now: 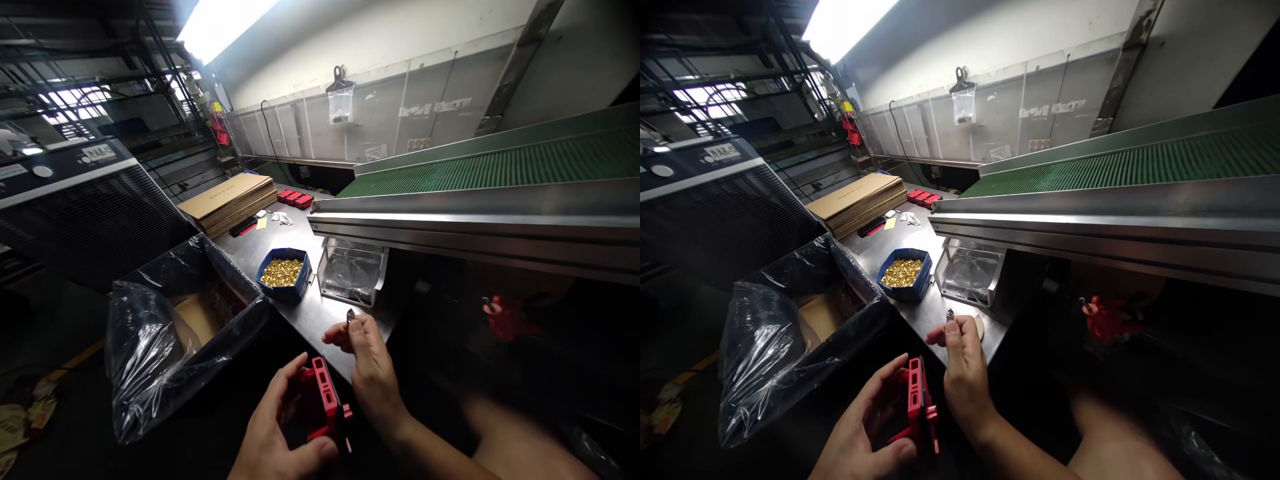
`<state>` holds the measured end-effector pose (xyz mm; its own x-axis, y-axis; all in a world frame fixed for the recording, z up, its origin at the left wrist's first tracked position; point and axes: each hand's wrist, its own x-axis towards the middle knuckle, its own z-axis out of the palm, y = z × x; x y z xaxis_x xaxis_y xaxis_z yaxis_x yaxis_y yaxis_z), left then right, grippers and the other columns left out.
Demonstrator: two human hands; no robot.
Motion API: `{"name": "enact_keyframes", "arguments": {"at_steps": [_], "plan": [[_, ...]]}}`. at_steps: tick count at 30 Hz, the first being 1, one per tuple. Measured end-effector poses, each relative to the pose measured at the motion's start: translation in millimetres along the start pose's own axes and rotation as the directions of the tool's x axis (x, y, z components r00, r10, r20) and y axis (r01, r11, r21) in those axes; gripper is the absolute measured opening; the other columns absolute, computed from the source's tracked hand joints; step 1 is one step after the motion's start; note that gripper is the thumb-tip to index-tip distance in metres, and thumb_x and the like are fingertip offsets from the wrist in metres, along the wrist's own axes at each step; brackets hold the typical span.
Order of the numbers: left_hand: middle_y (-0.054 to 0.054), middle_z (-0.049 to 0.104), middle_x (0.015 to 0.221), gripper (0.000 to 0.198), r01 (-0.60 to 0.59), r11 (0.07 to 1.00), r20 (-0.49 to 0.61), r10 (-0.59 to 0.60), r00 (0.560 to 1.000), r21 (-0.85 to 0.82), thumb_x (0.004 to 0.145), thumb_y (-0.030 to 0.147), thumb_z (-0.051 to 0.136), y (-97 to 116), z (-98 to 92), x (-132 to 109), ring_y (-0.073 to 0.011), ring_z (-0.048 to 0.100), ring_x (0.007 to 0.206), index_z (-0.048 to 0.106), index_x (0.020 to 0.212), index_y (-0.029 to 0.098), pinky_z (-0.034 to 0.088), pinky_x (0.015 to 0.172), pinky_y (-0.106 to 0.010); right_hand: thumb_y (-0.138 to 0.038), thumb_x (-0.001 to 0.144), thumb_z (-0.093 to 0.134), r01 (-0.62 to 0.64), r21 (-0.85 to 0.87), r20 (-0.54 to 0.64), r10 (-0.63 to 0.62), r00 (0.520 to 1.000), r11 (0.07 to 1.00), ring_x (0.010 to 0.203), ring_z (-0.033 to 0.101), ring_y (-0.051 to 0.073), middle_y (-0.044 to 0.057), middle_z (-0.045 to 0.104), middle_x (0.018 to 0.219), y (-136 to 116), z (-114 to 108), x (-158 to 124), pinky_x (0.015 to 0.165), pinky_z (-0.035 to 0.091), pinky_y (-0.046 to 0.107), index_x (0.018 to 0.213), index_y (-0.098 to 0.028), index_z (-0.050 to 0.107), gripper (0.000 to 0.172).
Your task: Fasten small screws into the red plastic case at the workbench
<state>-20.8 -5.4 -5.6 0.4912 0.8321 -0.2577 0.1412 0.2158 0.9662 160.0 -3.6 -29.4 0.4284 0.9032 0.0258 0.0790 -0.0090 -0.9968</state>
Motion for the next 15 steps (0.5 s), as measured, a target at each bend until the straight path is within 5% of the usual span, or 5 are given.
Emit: {"name": "enact_keyframes", "arguments": {"at_steps": [3, 7, 11, 15], "plan": [[-0.008, 0.051, 0.141, 0.092, -0.106, 0.984, -0.011, 0.109, 0.994, 0.143, 0.068, 0.044, 0.088, -3.2, -3.9, -2.5, -0.0310, 0.056, 0.129, 0.043, 0.147, 0.033, 0.047, 0.113, -0.044, -0.043, 0.098, 0.049, 0.056, -0.369, 0.043, -0.044, 0.998, 0.928, 0.100, 0.059, 0.026, 0.009, 0.066, 0.101, 28.0, -0.6, 28.6, 0.091, 0.047, 0.042, 0.094, -0.022, 0.059, 0.024], [-0.007, 0.046, 0.142, 0.081, -0.242, 0.917, -0.034, 0.266, 0.963, 0.317, 0.074, 0.031, 0.078, -9.3, -4.0, -5.5, -0.0302, 0.054, 0.129, 0.043, 0.147, 0.037, 0.044, 0.117, -0.049, -0.026, 0.088, 0.065, 0.118, -0.623, 0.113, -0.060, 0.992, 0.773, 0.110, 0.050, 0.034, 0.014, 0.067, 0.107, 60.5, 10.4, 61.6, 0.097, 0.038, 0.049, 0.092, -0.020, 0.069, 0.008], [-0.010, 0.046, 0.139, 0.075, -0.257, 0.866, -0.079, 0.319, 0.944, 0.430, 0.078, 0.036, 0.074, -4.3, -3.4, -11.7, -0.0321, 0.054, 0.128, 0.045, 0.147, 0.035, 0.048, 0.112, -0.051, -0.022, 0.087, 0.067, 0.156, -0.720, 0.160, -0.057, 0.986, 0.676, 0.114, 0.051, 0.033, 0.015, 0.068, 0.111, 82.0, 22.3, 80.1, 0.099, 0.038, 0.048, 0.096, -0.016, 0.071, 0.012], [-0.011, 0.050, 0.137, 0.072, -0.195, 0.882, -0.108, 0.264, 0.958, 0.429, 0.079, 0.046, 0.075, 6.7, -6.6, -18.8, -0.0307, 0.058, 0.123, 0.050, 0.145, 0.034, 0.057, 0.103, -0.042, -0.021, 0.089, 0.063, 0.159, -0.686, 0.171, -0.055, 0.984, 0.710, 0.118, 0.049, 0.036, 0.018, 0.068, 0.115, 90.2, 23.9, 85.9, 0.105, 0.032, 0.056, 0.099, -0.014, 0.070, 0.014]]}}
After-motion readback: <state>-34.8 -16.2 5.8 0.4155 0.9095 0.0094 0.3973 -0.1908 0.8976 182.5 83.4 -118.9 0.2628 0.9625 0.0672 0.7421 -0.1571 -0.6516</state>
